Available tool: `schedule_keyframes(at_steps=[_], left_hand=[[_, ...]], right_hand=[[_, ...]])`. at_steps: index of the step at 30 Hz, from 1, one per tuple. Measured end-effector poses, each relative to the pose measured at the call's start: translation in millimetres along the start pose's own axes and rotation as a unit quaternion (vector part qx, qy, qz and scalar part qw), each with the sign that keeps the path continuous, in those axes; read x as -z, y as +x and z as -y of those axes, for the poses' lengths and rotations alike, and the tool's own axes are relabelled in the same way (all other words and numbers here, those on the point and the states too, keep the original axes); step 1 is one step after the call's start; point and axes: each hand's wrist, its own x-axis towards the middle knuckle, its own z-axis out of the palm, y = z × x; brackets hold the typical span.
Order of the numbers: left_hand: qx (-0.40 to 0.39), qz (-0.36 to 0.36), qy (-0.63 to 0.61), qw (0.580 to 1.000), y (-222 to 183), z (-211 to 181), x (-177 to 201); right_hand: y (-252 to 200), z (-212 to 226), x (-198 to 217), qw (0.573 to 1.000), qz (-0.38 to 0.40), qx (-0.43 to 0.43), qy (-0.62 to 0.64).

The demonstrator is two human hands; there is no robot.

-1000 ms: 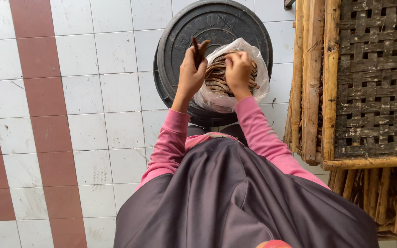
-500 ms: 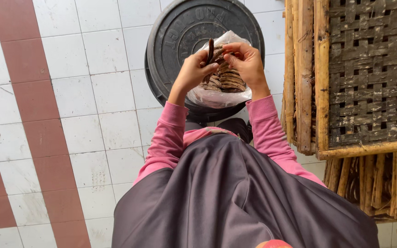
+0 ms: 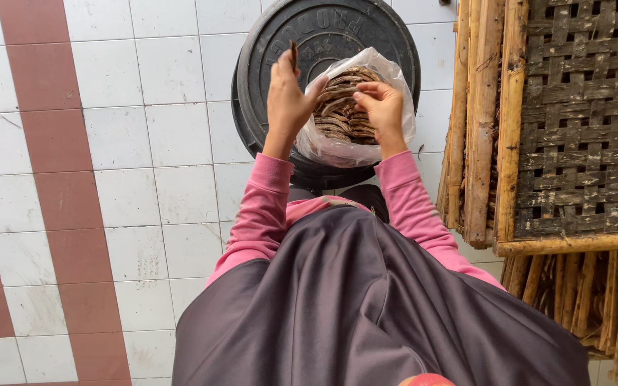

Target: The person takes dried banana slices from large bamboo trays and places them into a small plastic bag by hand.

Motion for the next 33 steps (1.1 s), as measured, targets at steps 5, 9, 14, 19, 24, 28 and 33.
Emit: schedule_keyframes(at_steps=[5, 9, 14, 19, 24, 28, 33], left_hand=[[0.043, 0.084, 0.054, 0.994, -14, 13, -13], [0.053, 0.071, 0.054, 0.995, -17, 16, -20], [0.064, 0.072, 0.053, 0.994, -18, 11, -14], [0.058, 0.074, 0.042, 0.995, -17, 8, -11], [0.032, 0.064, 0.019, 0.997, -19, 7, -16], [0.022, 0.056, -0.01, 0.998, -24, 5, -20], [0.021, 0.077, -0.011, 0.997, -26, 2, -18]], right_hand=[[-4, -34, -26, 0.973, -0.049, 0.074, -0.214], [-6, -41, -33, 0.906, -0.078, 0.177, -0.377], [-11, -25, -41, 0.826, -0.103, 0.257, -0.491], [-16, -8, -45, 0.823, 0.087, 0.339, -0.447], [-5, -24, -51, 0.798, 0.139, 0.379, -0.448], [4, -56, -60, 0.776, 0.078, 0.387, -0.493], [1, -71, -60, 0.808, 0.082, 0.352, -0.465]])
